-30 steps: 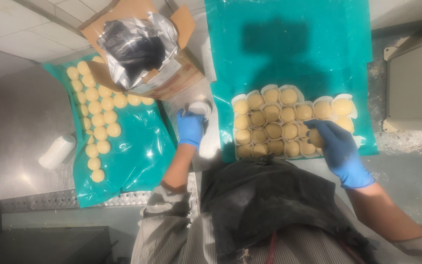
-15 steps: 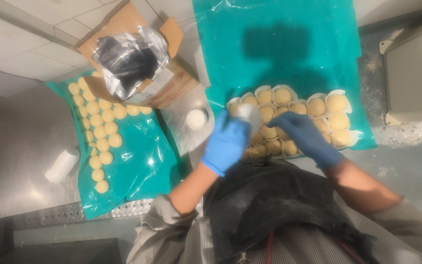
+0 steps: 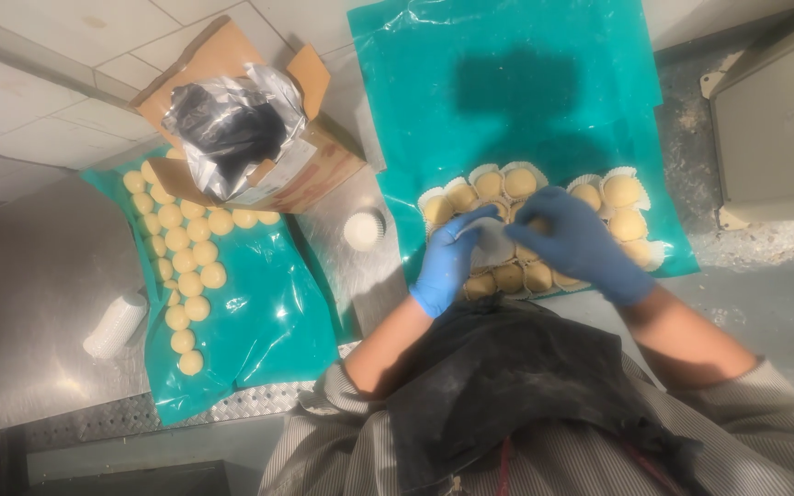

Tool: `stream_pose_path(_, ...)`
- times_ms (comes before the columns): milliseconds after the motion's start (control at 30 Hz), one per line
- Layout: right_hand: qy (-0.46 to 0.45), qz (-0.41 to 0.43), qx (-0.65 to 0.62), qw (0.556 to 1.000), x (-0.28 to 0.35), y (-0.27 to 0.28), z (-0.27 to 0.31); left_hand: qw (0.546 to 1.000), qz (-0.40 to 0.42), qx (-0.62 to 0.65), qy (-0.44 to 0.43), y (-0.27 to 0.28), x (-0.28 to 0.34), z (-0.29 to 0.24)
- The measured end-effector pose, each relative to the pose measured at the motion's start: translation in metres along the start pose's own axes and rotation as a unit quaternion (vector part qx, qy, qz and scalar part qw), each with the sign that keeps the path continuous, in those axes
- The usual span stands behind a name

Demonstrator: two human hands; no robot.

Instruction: Filling small dough balls with a dark paste, sealing them, and placing them into paper liners.

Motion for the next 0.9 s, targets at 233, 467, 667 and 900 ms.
stream_pose_path(233, -0.049, 0.061, -0.389, 0.918, 0.026, -0.005, -0.008, 0.980, -0.020, 0.182, 0.072, -0.013, -0.017, 0.062)
stream_pose_path(467, 0.062, -0.064, -0.380, 0.921, 0.016, 0.003, -0.009, 0.917, -0.087, 0.254, 0.293, -0.045, 0.007, 0.037)
stream_pose_path(667, 0.256, -0.070, -0.369, 0.891, 0.025, -0.002, -0.019, 0.868, -0.055, 0.448, 0.207, -0.055, 0.006, -0.018)
stream_pose_path(900, 0.194, -0.141, -0.353, 0.904, 0.019, 0.004, -0.030, 0.865, 0.083, 0.493, 0.040, -0.058, 0.005, -0.028)
Point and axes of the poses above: each hand's wrist, its own x-axis away from the middle knuckle, its own y-axis out of the back of the hand, z = x × y, the point moved 8 cm from there along -x, towards the middle knuckle, and after that the axes turned 6 degrees about -y, right-handed, at the moved point
